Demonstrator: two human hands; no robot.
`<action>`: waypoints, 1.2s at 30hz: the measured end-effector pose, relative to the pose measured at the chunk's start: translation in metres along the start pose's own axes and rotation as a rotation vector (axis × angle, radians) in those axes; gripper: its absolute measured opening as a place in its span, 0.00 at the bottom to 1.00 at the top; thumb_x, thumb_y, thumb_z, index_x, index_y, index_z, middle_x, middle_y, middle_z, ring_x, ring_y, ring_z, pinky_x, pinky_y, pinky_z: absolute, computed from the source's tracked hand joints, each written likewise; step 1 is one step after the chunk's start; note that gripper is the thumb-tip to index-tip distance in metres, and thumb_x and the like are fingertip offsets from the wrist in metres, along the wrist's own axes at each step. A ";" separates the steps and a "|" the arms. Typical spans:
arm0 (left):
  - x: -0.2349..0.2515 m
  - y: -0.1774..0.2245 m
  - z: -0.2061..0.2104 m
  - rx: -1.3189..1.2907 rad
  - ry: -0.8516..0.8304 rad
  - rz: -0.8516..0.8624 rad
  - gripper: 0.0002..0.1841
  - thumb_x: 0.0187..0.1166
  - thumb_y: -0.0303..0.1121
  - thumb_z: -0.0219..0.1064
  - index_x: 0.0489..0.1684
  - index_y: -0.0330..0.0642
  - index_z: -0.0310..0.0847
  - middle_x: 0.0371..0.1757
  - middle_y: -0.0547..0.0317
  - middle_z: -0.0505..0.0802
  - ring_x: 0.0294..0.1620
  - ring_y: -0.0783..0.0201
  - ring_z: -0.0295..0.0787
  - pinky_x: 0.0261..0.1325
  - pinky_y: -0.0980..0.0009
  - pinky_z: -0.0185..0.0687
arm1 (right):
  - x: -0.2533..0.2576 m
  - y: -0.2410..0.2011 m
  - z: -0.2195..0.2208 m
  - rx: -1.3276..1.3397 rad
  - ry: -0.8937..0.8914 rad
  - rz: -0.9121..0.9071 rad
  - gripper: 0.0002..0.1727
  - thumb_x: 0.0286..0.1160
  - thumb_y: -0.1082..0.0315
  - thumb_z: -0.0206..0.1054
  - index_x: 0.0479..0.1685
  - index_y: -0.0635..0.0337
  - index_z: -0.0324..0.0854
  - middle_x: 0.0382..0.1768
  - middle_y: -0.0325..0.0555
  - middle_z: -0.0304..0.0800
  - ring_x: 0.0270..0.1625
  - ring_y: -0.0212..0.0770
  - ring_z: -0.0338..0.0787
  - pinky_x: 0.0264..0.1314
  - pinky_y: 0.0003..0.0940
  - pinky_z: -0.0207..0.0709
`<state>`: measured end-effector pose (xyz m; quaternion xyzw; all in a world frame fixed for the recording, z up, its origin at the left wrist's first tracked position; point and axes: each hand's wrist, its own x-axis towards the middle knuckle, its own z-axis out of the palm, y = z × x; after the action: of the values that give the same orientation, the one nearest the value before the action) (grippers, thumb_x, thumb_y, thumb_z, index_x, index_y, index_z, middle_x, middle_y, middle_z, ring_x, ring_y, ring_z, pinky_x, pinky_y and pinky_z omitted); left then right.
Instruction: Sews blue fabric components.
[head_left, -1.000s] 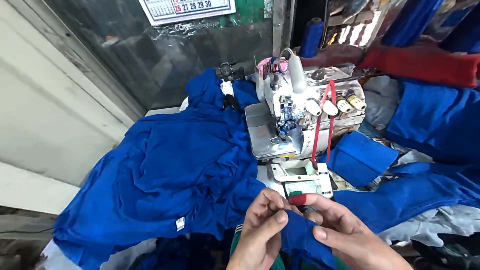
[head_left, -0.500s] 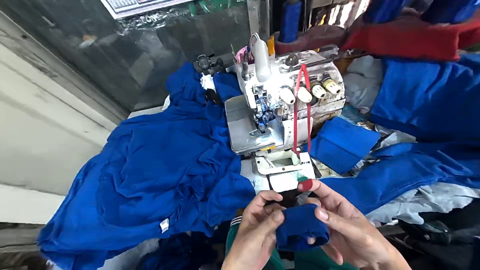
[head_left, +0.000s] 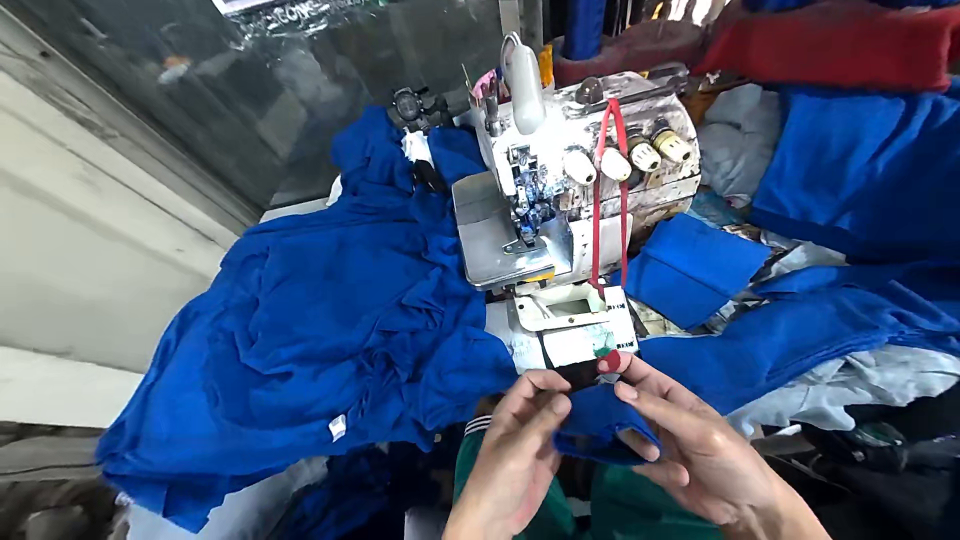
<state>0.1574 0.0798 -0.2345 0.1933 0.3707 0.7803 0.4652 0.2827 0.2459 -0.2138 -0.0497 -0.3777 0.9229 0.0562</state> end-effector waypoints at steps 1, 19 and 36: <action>-0.002 -0.001 -0.001 0.043 -0.029 -0.040 0.14 0.84 0.31 0.66 0.62 0.37 0.78 0.54 0.48 0.89 0.55 0.58 0.89 0.62 0.55 0.86 | 0.001 -0.002 0.002 -0.027 -0.004 -0.003 0.14 0.86 0.63 0.64 0.66 0.52 0.79 0.39 0.48 0.87 0.20 0.25 0.76 0.15 0.15 0.67; -0.055 0.043 -0.022 1.058 0.324 0.284 0.09 0.72 0.28 0.77 0.46 0.39 0.86 0.45 0.58 0.92 0.45 0.65 0.91 0.47 0.68 0.92 | 0.007 0.078 0.063 -0.346 0.289 0.087 0.13 0.83 0.68 0.65 0.60 0.65 0.76 0.47 0.48 0.88 0.38 0.40 0.91 0.35 0.37 0.88; 0.055 0.111 -0.037 2.164 -0.001 0.299 0.08 0.86 0.39 0.64 0.44 0.54 0.90 0.45 0.62 0.85 0.38 0.66 0.87 0.38 0.68 0.89 | 0.090 0.057 0.035 -1.366 0.404 -0.245 0.09 0.72 0.55 0.71 0.38 0.46 0.93 0.48 0.37 0.87 0.42 0.28 0.88 0.41 0.27 0.87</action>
<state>0.0414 0.0802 -0.1771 0.5434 0.8332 0.0896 -0.0504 0.1856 0.1936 -0.2336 -0.2006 -0.8553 0.4409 0.1842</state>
